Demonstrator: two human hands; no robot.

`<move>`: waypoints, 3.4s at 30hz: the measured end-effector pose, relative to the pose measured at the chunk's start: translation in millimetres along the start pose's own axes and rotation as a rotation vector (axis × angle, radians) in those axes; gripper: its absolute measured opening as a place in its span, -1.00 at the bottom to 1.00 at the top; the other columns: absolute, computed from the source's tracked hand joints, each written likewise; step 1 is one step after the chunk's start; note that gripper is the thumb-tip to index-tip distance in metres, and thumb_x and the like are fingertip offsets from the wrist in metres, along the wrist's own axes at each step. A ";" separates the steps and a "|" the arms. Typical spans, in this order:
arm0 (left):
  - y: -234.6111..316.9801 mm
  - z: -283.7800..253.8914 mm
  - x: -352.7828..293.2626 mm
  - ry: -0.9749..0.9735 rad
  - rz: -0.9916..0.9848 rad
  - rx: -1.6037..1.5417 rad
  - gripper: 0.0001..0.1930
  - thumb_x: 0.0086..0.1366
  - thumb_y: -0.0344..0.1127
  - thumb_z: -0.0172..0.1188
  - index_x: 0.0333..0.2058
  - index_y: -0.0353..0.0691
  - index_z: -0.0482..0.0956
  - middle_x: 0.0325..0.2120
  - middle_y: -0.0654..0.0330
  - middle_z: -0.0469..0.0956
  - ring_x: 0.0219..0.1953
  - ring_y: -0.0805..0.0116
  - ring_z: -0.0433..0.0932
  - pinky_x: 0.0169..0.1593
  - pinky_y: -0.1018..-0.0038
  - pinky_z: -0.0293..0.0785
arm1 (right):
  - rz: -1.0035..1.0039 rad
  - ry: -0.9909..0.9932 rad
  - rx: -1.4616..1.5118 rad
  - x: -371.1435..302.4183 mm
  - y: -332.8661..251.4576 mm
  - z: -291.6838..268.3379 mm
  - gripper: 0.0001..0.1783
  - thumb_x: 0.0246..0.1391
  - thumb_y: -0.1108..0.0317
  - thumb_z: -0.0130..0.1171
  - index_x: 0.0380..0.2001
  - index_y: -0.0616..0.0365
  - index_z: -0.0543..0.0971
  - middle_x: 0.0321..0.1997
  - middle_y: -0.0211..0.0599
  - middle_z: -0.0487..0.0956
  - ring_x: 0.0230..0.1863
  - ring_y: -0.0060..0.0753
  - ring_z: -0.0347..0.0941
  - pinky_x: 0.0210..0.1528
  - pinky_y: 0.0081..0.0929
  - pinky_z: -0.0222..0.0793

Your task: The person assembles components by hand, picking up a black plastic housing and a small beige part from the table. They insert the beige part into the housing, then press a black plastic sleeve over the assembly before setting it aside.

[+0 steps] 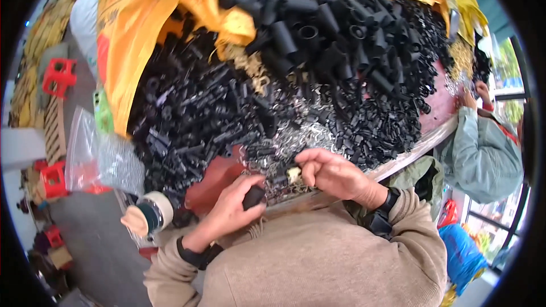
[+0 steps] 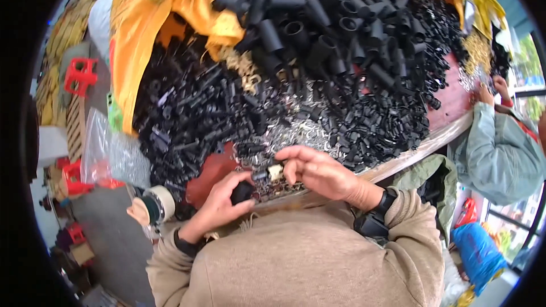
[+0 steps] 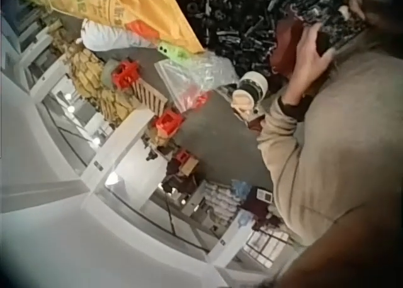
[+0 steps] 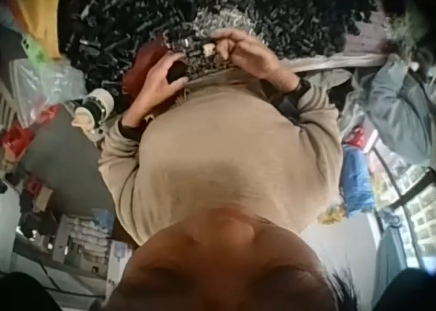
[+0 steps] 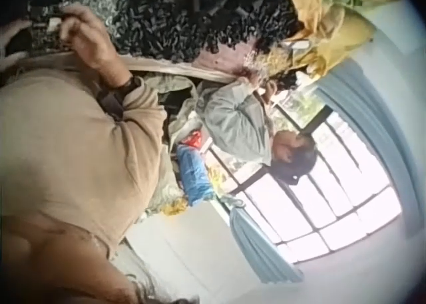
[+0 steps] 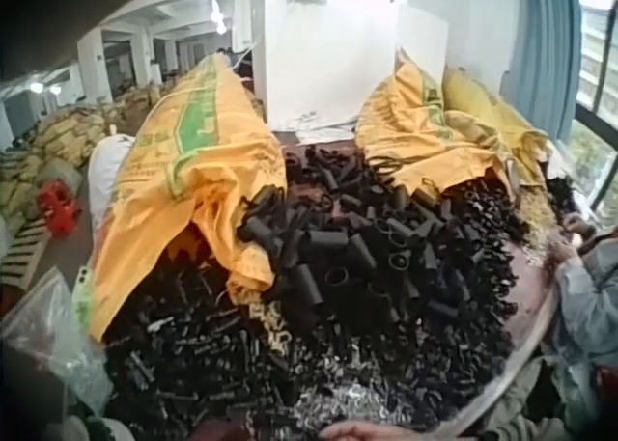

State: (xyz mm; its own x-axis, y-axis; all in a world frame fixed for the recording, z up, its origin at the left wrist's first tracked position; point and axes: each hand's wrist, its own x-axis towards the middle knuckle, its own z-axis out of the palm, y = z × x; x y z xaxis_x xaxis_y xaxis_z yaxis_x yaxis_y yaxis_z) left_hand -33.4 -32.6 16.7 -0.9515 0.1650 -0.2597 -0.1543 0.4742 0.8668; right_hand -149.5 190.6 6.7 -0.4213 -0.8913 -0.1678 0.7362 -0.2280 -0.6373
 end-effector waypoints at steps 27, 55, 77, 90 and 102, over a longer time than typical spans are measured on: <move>-0.5 32.0 -38.7 0.603 0.067 -1.355 -0.67 0.18 -0.36 0.03 -0.08 -0.31 0.28 -0.21 0.04 0.42 -0.18 0.29 0.44 -0.10 0.46 0.42 | -0.580 -0.466 -1.539 -17.3 49.3 51.2 -0.53 -0.12 0.26 0.08 -0.09 0.14 0.32 -0.12 -0.22 0.36 -0.02 -0.20 0.23 -0.02 -0.27 0.03; -20.6 50.9 -61.1 0.395 0.048 -1.196 -0.68 0.11 -0.35 0.12 -0.16 -0.34 0.35 -0.29 0.02 0.47 -0.32 0.29 0.51 -0.25 0.52 0.48 | -0.341 0.062 -0.293 8.0 57.4 29.6 -0.49 0.11 0.16 -0.09 0.07 0.16 0.12 -0.06 -0.35 0.32 -0.17 -0.56 0.36 -0.11 -0.57 0.28; -26.5 54.6 -58.6 0.398 -0.005 -1.100 -0.68 0.10 -0.35 0.12 -0.17 -0.32 0.34 -0.32 0.05 0.48 -0.34 0.33 0.52 -0.30 0.55 0.48 | -0.800 0.341 -1.997 -26.5 21.1 2.1 -0.72 -0.26 0.51 0.13 -0.34 0.18 0.46 -0.34 -0.24 0.40 -0.42 -0.24 0.34 -0.30 -0.43 0.23; -29.1 52.8 -63.9 0.369 -0.020 -1.143 -0.63 0.09 -0.31 0.15 -0.15 -0.33 0.34 -0.34 0.08 0.48 -0.36 0.35 0.52 -0.31 0.55 0.49 | -0.548 -0.252 -1.958 1.6 43.6 25.4 -0.80 -0.30 0.46 0.13 -0.46 0.13 0.45 -0.47 -0.38 0.37 -0.46 -0.40 0.33 -0.41 -0.49 0.19; -38.4 43.6 -63.9 0.307 0.011 -1.296 -0.65 0.14 -0.31 0.11 -0.12 -0.30 0.34 -0.34 0.12 0.48 -0.38 0.37 0.52 -0.32 0.58 0.49 | -0.565 -0.305 -2.053 52.5 42.1 43.1 -0.75 -0.25 0.43 0.10 -0.37 0.13 0.45 -0.40 -0.35 0.39 -0.40 -0.35 0.34 -0.36 -0.46 0.22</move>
State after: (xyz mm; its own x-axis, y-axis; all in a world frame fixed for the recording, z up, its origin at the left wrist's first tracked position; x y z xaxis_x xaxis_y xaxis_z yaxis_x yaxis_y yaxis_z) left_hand 44.9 -23.6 -18.6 -0.9489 -0.1177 -0.2928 -0.1239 -0.7145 0.6885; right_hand -117.8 117.3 3.5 -0.1023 -0.9647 0.2426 -0.9538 0.0259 -0.2994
